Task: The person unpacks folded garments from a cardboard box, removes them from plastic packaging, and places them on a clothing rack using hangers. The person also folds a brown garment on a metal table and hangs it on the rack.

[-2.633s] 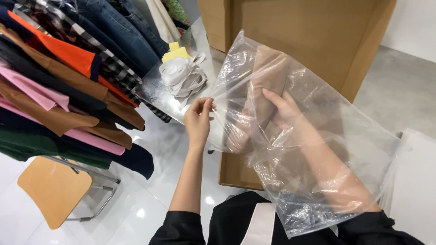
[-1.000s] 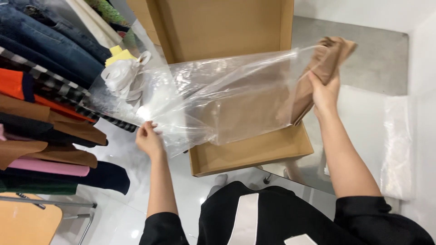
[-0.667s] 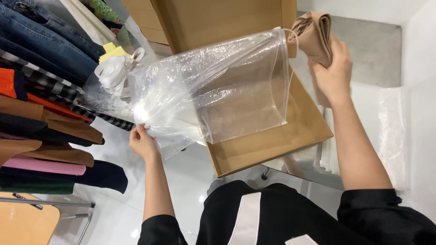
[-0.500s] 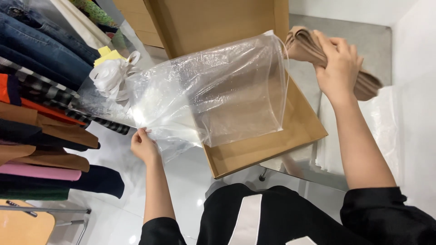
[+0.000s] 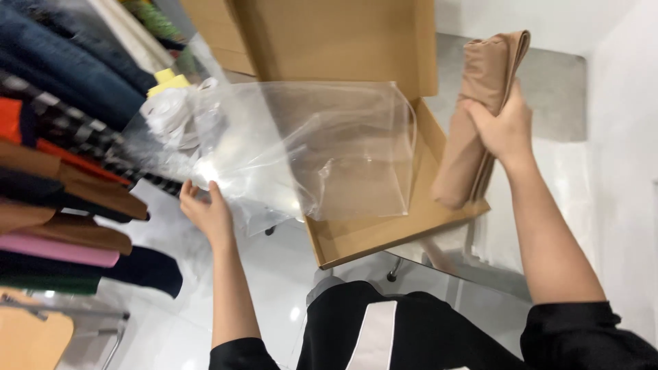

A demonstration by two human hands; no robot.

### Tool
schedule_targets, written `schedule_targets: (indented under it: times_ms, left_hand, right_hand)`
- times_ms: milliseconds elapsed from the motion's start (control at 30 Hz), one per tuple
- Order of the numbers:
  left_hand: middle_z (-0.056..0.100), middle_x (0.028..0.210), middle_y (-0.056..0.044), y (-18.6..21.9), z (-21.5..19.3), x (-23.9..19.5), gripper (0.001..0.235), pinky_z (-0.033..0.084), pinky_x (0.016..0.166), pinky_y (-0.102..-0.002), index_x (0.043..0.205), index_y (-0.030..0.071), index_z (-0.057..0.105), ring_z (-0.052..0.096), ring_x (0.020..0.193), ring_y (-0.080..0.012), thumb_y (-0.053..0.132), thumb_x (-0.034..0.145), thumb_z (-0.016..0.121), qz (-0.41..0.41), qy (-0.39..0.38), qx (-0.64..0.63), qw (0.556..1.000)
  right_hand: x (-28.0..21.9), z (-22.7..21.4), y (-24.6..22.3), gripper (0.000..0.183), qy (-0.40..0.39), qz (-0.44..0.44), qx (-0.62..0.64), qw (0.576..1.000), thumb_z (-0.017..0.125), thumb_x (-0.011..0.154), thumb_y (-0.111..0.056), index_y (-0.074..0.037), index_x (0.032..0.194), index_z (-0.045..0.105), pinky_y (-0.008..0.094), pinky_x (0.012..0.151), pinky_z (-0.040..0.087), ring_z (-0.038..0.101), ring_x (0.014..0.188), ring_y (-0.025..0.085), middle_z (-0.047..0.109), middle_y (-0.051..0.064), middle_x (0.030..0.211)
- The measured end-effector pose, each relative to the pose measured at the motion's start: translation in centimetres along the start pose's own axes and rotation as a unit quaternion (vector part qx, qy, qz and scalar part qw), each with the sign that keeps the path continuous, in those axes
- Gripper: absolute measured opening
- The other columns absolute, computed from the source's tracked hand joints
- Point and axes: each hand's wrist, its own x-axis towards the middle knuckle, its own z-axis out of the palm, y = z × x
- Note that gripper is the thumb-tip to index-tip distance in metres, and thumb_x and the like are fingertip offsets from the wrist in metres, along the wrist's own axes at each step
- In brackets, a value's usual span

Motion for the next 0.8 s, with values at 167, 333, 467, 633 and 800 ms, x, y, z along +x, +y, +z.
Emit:
schedule_targets:
  times_ms: [167, 333, 467, 633, 800]
  left_hand:
    - [0.063, 0.119, -0.026, 13.5, -4.4, -4.2, 0.042, 0.048, 0.100, -0.051, 0.134, -0.005, 0.063, 0.060, 0.113, -0.0446, 0.003, 0.096, 0.080, 0.137, -0.031, -0.022, 0.990]
    - [0.061, 0.141, -0.014, 20.9, -7.2, -9.0, 0.053, 0.061, 0.095, -0.053, 0.141, 0.016, 0.066, 0.066, 0.124, -0.0399, 0.021, 0.091, 0.084, 0.064, -0.258, -0.168, 0.949]
    - [0.049, 0.149, -0.023, 18.5, -9.8, -9.0, 0.092, 0.047, 0.117, -0.055, 0.156, 0.000, 0.043, 0.052, 0.140, -0.0449, 0.030, 0.083, 0.090, 0.060, -0.175, -0.121, 0.975]
    - [0.048, 0.149, -0.020, 14.7, -16.4, -7.5, 0.094, 0.056, 0.106, -0.057, 0.159, 0.009, 0.043, 0.065, 0.123, -0.0467, 0.040, 0.083, 0.089, -0.148, -0.117, -0.126, 0.974]
    - [0.051, 0.153, -0.022, 9.3, -21.2, -7.4, 0.091, 0.057, 0.101, -0.052, 0.162, 0.009, 0.043, 0.062, 0.129, -0.0396, 0.048, 0.090, 0.082, -0.350, -0.037, -0.335, 0.874]
  right_hand:
    - [-4.4, 7.1, -9.7, 0.074, -0.132, -0.104, 0.191, 0.967, 0.084, 0.095, -0.019, 0.000, 0.155, 0.046, 0.065, 0.113, 0.041, 0.053, 0.137, 0.051, 0.057, 0.035, 0.146]
    - [-10.8, 12.6, -21.6, 0.075, -0.285, -0.076, 0.230, 0.927, 0.067, 0.107, -0.048, -0.011, 0.164, 0.035, 0.063, 0.120, 0.036, 0.048, 0.146, 0.043, 0.052, 0.026, 0.156]
    - [-15.6, 15.1, -28.4, 0.084, -0.420, -0.041, 0.181, 0.888, 0.044, 0.103, -0.070, -0.021, 0.167, 0.025, 0.064, 0.123, 0.032, 0.041, 0.148, 0.049, 0.046, 0.033, 0.158]
    - [-19.4, 22.8, -30.1, 0.059, -0.514, -0.112, 0.255, 0.811, 0.042, 0.112, -0.055, -0.016, 0.155, 0.052, 0.059, 0.118, 0.042, 0.052, 0.144, 0.040, 0.062, 0.023, 0.147]
    - [-22.5, 28.1, -31.3, 0.061, -0.455, -0.301, 0.209, 0.812, 0.059, 0.103, -0.001, 0.000, 0.161, 0.039, 0.063, 0.089, 0.053, 0.066, 0.110, 0.056, 0.061, 0.038, 0.135]
